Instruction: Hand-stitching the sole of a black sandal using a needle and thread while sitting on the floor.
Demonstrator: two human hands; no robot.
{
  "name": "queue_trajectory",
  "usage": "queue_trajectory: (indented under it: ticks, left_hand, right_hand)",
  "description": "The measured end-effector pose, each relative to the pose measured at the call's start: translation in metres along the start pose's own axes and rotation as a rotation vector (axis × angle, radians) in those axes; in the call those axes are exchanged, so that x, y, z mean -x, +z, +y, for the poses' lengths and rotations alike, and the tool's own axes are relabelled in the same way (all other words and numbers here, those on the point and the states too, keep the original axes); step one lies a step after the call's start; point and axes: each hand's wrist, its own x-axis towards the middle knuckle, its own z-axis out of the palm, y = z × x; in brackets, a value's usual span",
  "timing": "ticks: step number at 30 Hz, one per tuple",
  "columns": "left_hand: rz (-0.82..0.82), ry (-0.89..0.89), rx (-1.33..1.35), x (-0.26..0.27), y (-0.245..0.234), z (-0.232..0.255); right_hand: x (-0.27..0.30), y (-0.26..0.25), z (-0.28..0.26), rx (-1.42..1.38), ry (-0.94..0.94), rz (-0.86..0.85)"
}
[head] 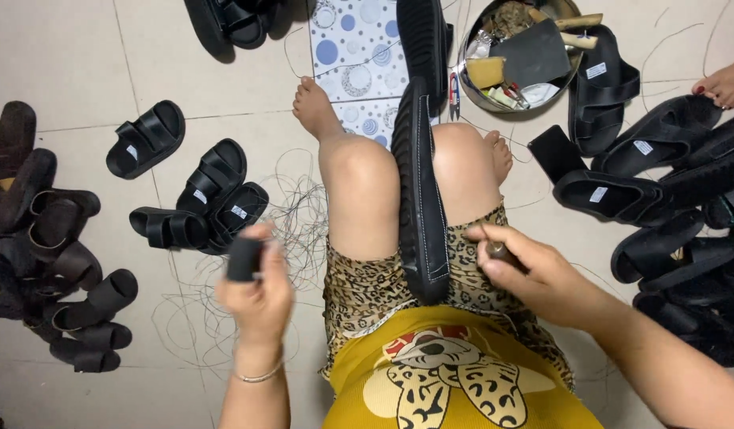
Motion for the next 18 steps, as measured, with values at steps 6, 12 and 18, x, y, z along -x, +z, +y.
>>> queue_trajectory:
  ticks: [6,12,18]
  left_hand:
    - [0.055,0.020,-0.823,-0.013,-0.051,-0.070]
    - [-0.224,-0.021,-0.298,0.005,0.019,-0.009]
    - [-0.802,0.085,0.010,-0.003,0.059,0.055]
  right_hand:
    - [0.010,-0.010,-0.034,0.430,-0.165,-0.094]
    - [0.000,0.002,-0.041,0.695,-0.340,-0.103]
    - [-0.001,0.002,-0.050,0.876,-0.329,-0.116]
